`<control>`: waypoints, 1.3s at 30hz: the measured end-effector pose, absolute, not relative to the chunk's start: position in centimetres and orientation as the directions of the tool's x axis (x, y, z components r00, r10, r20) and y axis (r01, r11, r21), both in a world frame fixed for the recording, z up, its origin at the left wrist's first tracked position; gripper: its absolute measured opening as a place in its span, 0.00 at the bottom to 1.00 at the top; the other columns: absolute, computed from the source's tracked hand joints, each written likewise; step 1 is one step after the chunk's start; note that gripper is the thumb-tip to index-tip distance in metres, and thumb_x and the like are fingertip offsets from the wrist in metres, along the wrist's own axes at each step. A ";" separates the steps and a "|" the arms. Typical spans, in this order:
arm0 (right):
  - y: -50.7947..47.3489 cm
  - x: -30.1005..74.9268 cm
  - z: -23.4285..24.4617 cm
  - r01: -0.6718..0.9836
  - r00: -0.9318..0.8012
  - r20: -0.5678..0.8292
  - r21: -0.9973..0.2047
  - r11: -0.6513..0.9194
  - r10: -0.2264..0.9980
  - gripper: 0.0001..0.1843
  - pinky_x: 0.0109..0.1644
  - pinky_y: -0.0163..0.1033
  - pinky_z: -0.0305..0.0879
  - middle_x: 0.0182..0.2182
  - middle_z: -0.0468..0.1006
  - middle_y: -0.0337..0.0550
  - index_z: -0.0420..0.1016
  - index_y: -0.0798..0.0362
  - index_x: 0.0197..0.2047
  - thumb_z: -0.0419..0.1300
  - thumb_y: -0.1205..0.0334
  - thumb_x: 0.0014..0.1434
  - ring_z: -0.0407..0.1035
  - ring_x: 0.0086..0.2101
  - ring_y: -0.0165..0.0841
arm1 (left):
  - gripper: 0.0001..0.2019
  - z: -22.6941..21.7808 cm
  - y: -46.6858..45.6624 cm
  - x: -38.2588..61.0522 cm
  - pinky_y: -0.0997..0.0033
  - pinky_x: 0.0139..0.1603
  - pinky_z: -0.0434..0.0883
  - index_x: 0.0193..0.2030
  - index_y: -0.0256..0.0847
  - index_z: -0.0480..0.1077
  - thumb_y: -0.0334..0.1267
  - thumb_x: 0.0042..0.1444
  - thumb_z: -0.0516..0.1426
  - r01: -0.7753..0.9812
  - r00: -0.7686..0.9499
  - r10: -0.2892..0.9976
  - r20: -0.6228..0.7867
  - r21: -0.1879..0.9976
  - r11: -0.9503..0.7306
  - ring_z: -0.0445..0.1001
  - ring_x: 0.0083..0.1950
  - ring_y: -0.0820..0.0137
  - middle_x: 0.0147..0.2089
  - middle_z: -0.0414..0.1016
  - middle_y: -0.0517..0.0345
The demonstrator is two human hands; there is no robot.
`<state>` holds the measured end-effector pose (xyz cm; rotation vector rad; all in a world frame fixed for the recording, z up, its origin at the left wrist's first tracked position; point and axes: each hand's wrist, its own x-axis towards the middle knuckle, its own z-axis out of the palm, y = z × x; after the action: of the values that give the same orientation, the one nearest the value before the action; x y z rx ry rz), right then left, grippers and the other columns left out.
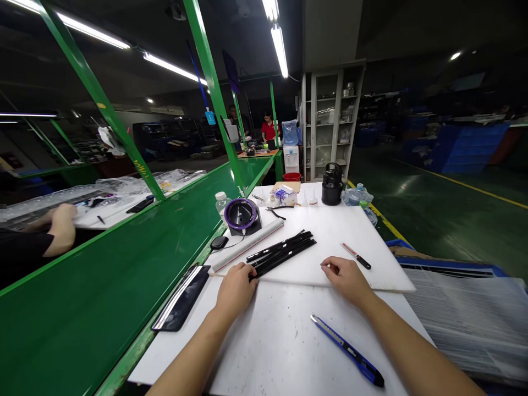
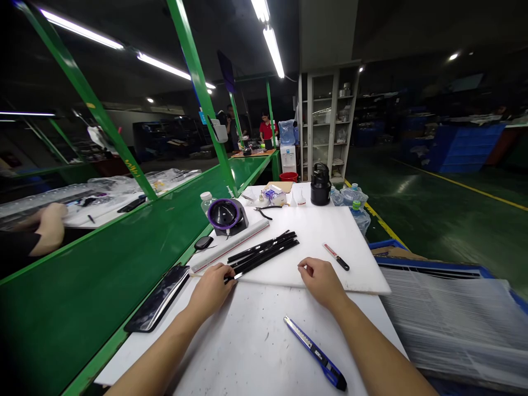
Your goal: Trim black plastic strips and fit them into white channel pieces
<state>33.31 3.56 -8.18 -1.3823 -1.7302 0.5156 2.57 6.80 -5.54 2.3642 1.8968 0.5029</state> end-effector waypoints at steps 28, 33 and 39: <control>1.7 30.9 -5.9 -0.426 -0.149 0.261 -0.887 0.177 0.954 0.18 0.27 0.35 0.66 0.29 0.69 0.39 0.73 0.52 0.50 0.64 0.54 0.59 0.65 0.24 0.29 | 0.09 -2.9 -0.3 2.0 0.66 0.39 0.65 0.36 0.40 0.72 0.41 0.50 0.55 0.559 0.258 0.923 -0.285 0.824 0.098 0.70 0.35 0.64 0.32 0.71 0.58; 2.0 31.0 -6.2 -0.464 -0.138 0.245 -0.872 0.156 0.960 0.13 0.27 0.34 0.68 0.28 0.71 0.39 0.76 0.53 0.44 0.67 0.55 0.58 0.66 0.23 0.28 | 0.17 -2.0 -1.3 2.4 0.66 0.38 0.64 0.46 0.41 0.71 0.48 0.54 0.55 0.598 0.309 0.891 -0.332 0.797 0.089 0.70 0.33 0.65 0.31 0.70 0.59; 2.0 30.8 -6.5 -0.453 -0.162 0.220 -0.882 0.125 0.962 0.14 0.26 0.34 0.68 0.28 0.73 0.41 0.75 0.55 0.44 0.67 0.55 0.59 0.67 0.22 0.28 | 0.25 -1.4 -2.2 3.3 0.69 0.34 0.61 0.42 0.43 0.72 0.60 0.60 0.45 0.627 0.314 0.890 -0.330 0.776 0.067 0.62 0.31 0.67 0.28 0.62 0.61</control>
<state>30.84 1.96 -6.46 -0.6349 -1.0877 1.4045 3.32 -2.17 -1.38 1.6445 1.3985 0.3536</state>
